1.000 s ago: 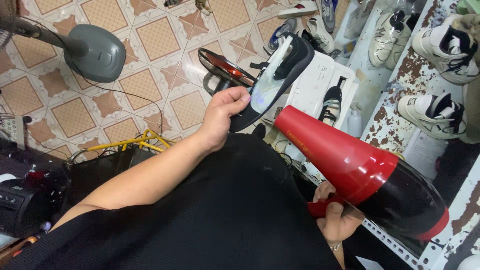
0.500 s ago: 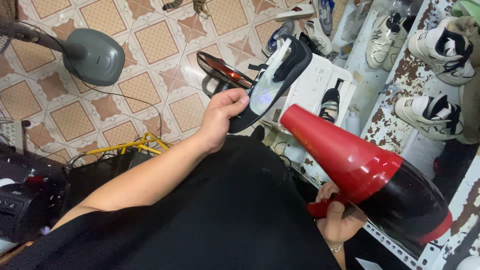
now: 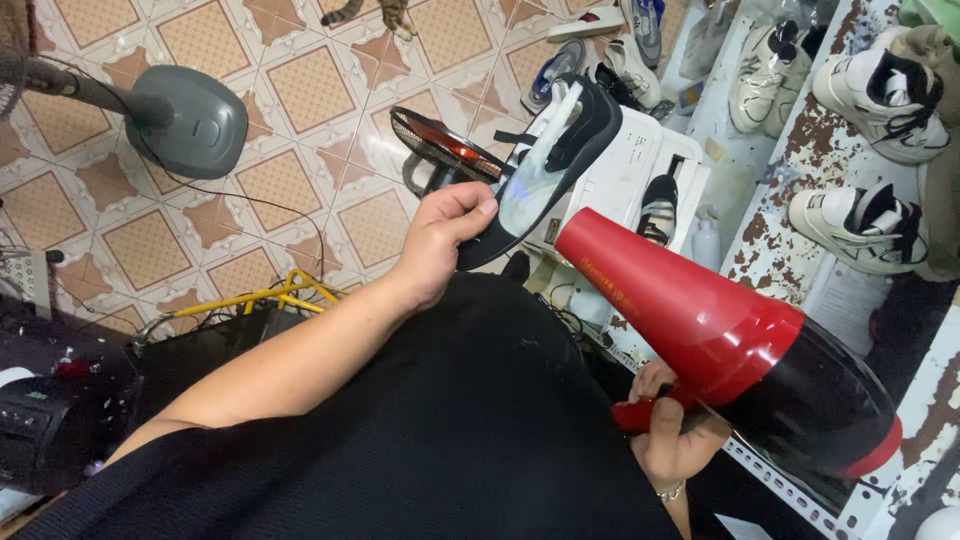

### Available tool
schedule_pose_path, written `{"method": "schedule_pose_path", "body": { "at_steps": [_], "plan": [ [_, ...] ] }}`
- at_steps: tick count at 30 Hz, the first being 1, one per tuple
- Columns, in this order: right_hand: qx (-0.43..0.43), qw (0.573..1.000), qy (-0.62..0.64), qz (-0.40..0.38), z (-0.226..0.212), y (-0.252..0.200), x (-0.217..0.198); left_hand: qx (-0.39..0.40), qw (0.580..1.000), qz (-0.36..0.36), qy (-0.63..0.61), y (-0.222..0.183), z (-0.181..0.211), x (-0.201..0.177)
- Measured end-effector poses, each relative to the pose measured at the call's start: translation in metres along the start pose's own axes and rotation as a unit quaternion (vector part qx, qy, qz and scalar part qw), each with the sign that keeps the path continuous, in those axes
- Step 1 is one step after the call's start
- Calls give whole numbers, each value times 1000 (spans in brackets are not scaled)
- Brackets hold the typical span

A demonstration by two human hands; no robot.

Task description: Clean and dry a black and white shoe using a brush and a hair dryer.

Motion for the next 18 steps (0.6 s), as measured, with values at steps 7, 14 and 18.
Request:
{"method": "schedule_pose_path", "body": {
  "at_steps": [7,14,18],
  "plan": [
    [-24,1000,2,3,-5,3,5,20,999,4,30,2,-3,-3],
    [-14,1000,-23,9,-5,5,4,56,989,25,138,11,-4,-13],
    [0,1000,-30,-2,-7,5,3,80,970,56,222,8,15,-9]
  ]
}}
Point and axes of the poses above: each hand's wrist, its own y-axis towards the middle knuckle, its own x-axis out of the palm, z = x × y, the point moved 4 cm from there along y, towards the middle knuckle, and after that the axes turned 5 degrees about -x, right-handed, at the moved point
